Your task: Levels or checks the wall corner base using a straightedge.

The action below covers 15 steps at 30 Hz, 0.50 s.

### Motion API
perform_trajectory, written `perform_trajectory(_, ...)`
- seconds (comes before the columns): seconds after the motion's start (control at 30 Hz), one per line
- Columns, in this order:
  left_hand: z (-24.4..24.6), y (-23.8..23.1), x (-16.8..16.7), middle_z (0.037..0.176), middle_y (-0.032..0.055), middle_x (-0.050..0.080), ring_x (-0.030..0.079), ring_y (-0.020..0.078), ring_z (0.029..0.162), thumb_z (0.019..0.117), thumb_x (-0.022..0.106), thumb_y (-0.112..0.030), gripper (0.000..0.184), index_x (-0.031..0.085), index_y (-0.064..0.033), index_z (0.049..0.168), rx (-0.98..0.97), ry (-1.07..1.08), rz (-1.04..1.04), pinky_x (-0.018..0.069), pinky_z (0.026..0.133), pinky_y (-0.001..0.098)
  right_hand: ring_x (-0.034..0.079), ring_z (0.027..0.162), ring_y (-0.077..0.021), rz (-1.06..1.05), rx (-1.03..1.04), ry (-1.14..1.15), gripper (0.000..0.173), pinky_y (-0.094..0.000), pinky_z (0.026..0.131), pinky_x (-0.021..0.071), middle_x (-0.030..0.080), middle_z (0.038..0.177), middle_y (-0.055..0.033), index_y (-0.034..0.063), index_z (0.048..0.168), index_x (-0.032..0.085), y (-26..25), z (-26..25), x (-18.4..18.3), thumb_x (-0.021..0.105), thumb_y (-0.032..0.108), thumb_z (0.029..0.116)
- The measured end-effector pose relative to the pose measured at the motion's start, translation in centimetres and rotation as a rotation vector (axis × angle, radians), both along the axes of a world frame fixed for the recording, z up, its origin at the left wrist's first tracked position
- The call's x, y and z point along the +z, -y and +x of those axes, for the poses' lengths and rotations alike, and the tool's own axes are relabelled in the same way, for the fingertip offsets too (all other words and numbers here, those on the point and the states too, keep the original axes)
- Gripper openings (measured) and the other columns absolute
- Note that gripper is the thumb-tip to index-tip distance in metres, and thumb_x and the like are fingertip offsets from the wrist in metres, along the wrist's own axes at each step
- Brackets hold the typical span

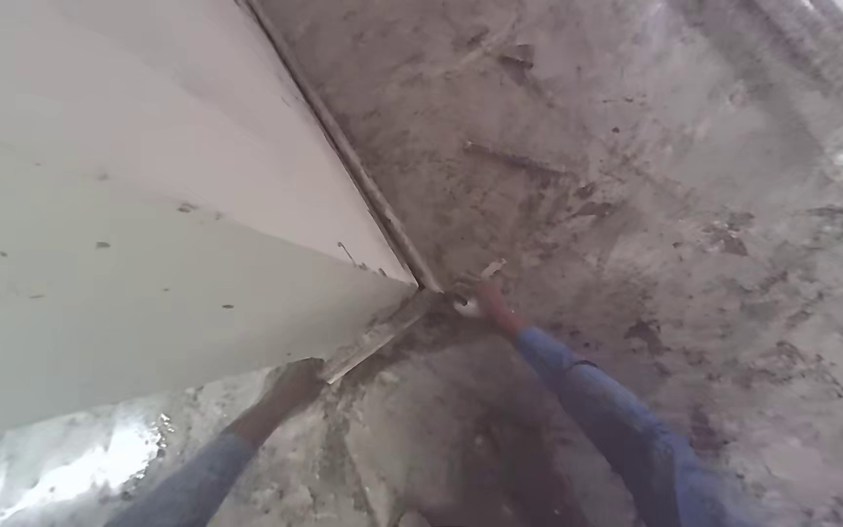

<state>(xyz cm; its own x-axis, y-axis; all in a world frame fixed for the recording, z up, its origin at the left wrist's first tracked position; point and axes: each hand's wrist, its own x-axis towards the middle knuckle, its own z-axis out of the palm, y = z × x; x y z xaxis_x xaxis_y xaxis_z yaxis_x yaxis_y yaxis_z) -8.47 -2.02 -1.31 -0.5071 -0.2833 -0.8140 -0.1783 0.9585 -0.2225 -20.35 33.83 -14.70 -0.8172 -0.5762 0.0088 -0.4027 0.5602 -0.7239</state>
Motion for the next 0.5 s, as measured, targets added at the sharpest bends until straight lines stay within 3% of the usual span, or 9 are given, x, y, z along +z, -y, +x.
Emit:
perform_trajectory(0.1, 0.0, 0.0, -0.4, 0.121, 0.0219, 0.069, 0.064, 0.0418, 0.119, 0.0971, 0.066, -0.038, 0.042, 0.069, -0.0061, 0.123, 0.011, 0.007, -0.027, 0.0473, 0.099, 0.0656, 0.068, 0.113, -0.0302, -0.074, -0.050, -0.113, 0.028, -0.0495, 0.098, 0.0533, 0.074, 0.113, -0.0104, 0.0130, 0.110, 0.077, 0.5, 0.5, -1.1, 0.060, 0.030, 0.0964)
perform_trajectory(0.2, 0.0, -0.1, -0.1, 0.124, 0.0193, 0.069, 0.063, 0.0394, 0.121, 0.0979, 0.065, -0.038, 0.042, 0.068, -0.0082, 0.128, 0.024, -0.003, -0.029, 0.0473, 0.101, 0.0635, 0.069, 0.109, -0.0301, -0.129, -0.069, -0.147, 0.024, -0.0488, 0.096, 0.0554, 0.075, 0.110, -0.0111, 0.0114, 0.110, 0.076, 0.7, 0.9, -1.3, 0.061, 0.025, 0.0976)
perform_trajectory(0.3, 0.1, -0.4, 0.2, 0.126, 0.0220, 0.067, 0.062, 0.0399, 0.124, 0.0995, 0.065, -0.035, 0.043, 0.066, -0.0029, 0.129, 0.036, -0.017, 0.023, 0.0458, 0.104, 0.0615, 0.069, 0.111, -0.0247, -0.152, -0.064, -0.170, 0.024, -0.0458, 0.098, 0.0545, 0.075, 0.112, -0.0059, 0.0165, 0.114, 0.076, 0.4, 1.2, -1.3, 0.059, 0.024, 0.0992)
perform_trajectory(0.4, 0.2, -0.4, 0.3, 0.127, 0.0215, 0.067, 0.061, 0.0400, 0.124, 0.0998, 0.064, -0.036, 0.044, 0.065, -0.0039, 0.130, 0.019, -0.007, 0.020, 0.0454, 0.103, 0.0625, 0.069, 0.112, -0.0210, -0.168, -0.061, -0.192, 0.024, -0.0434, 0.098, 0.0551, 0.075, 0.114, -0.0026, 0.0193, 0.116, 0.075, 0.3, 1.3, -1.6, 0.057, 0.026, 0.1014)
perform_trajectory(0.5, 0.0, -0.5, 0.3, 0.127, 0.0194, 0.068, 0.062, 0.0396, 0.122, 0.0988, 0.064, -0.038, 0.044, 0.066, -0.0075, 0.130, 0.032, 0.005, -0.015, 0.0462, 0.101, 0.0647, 0.071, 0.104, -0.0220, -0.207, -0.101, -0.293, 0.019, -0.0427, 0.091, 0.0581, 0.075, 0.105, -0.0038, 0.0182, 0.109, 0.077, 0.6, 1.2, -1.8, 0.062, 0.023, 0.0977)
